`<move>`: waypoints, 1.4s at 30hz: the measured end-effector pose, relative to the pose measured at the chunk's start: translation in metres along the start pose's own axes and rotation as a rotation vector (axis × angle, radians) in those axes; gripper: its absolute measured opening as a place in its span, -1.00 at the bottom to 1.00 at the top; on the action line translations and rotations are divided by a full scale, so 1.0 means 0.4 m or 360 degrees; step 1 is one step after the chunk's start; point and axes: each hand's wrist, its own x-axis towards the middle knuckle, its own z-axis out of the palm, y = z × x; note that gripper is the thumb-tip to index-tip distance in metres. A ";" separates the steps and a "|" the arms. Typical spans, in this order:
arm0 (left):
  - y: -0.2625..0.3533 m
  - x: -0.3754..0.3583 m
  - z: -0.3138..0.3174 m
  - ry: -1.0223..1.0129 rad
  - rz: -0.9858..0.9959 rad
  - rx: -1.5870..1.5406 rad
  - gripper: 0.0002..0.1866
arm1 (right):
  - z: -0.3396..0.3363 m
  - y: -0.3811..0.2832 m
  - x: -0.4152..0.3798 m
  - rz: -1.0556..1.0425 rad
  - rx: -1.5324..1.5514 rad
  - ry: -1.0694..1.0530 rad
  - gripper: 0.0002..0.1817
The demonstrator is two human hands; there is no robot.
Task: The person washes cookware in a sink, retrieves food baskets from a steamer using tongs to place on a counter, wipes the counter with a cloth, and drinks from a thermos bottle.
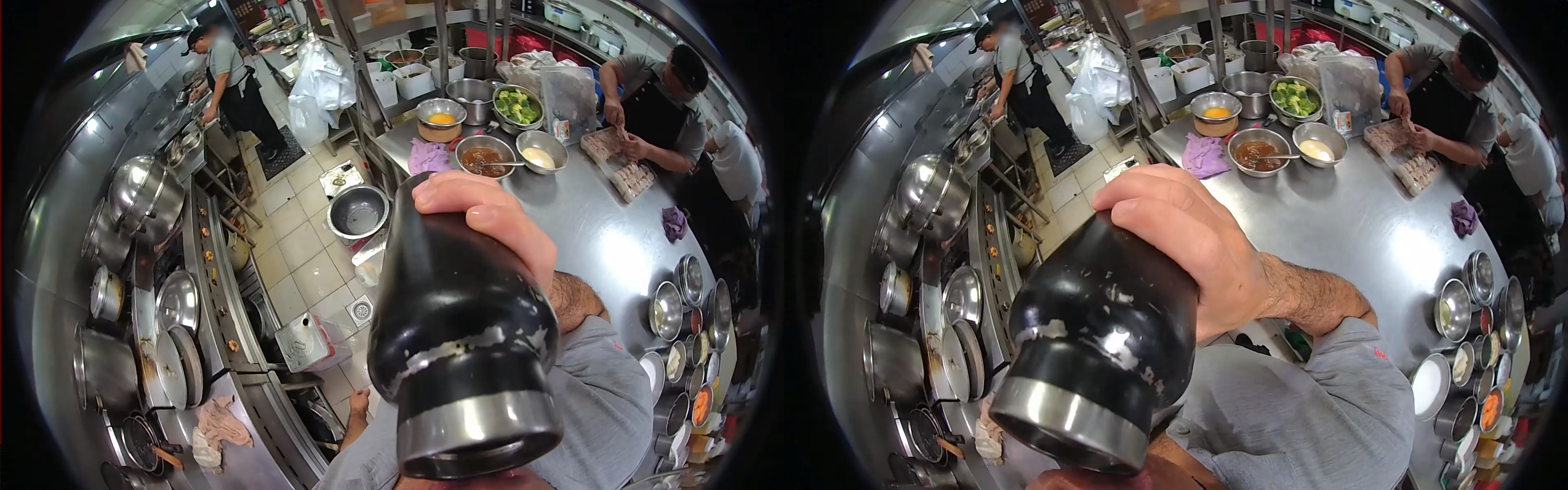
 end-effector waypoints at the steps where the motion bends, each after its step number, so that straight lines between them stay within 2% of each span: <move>1: -0.004 -0.002 0.002 0.0006 -0.0007 -0.0015 -0.52 | 0.007 0.004 0.007 -0.0025 0.0000 0.0019 -0.30; 7: 0.001 -0.009 0.010 -0.0063 -0.0041 -0.0075 -0.53 | 0.045 0.035 0.028 -0.0222 0.0037 0.0170 -0.36; 9: 0.004 -0.003 0.021 0.0127 0.0136 -0.0044 -0.55 | 0.047 0.044 0.035 -0.0278 0.0060 0.0194 -0.39; 12: 0.019 -0.007 0.012 0.0018 0.0118 -0.0096 -0.54 | 0.053 0.056 0.046 -0.0351 0.0060 0.0228 -0.43; 15: 0.033 -0.018 0.008 0.0088 0.0150 -0.0054 -0.54 | 0.056 0.061 0.057 -0.0401 0.0034 0.0281 -0.46; 17: 0.040 -0.030 -0.001 0.0071 0.0135 -0.0029 -0.54 | 0.046 0.061 0.068 -0.0412 0.0030 0.0287 -0.46; 20: 0.020 -0.023 0.009 0.0060 0.0125 -0.0060 -0.54 | 0.029 0.064 0.079 -0.0442 -0.0030 0.0124 -0.48; 23: 0.009 -0.013 0.013 0.0067 0.0125 -0.0108 -0.53 | 0.039 0.064 0.080 -0.0486 0.0010 0.0278 -0.51; 26: 0.010 -0.016 0.014 0.0076 0.0125 -0.0063 -0.53 | 0.008 0.041 0.084 -0.0273 -0.0029 0.0099 -0.49; 29: 0.029 -0.029 0.012 0.0105 0.0095 -0.0026 -0.55 | -0.010 0.037 0.092 -0.0236 -0.0044 -0.0057 -0.48; 35: 0.043 -0.027 0.000 0.0069 0.0119 0.0063 -0.56 | -0.011 0.042 0.096 -0.0263 -0.0048 -0.0051 -0.49; 39: 0.047 -0.024 0.000 0.0080 0.0114 0.0083 -0.54 | 0.014 0.051 0.093 -0.0360 -0.0126 0.0141 -0.49; 42: 0.046 -0.023 -0.002 0.0091 0.0134 0.0088 -0.52 | 0.001 0.050 0.102 -0.0376 -0.0121 0.0141 -0.50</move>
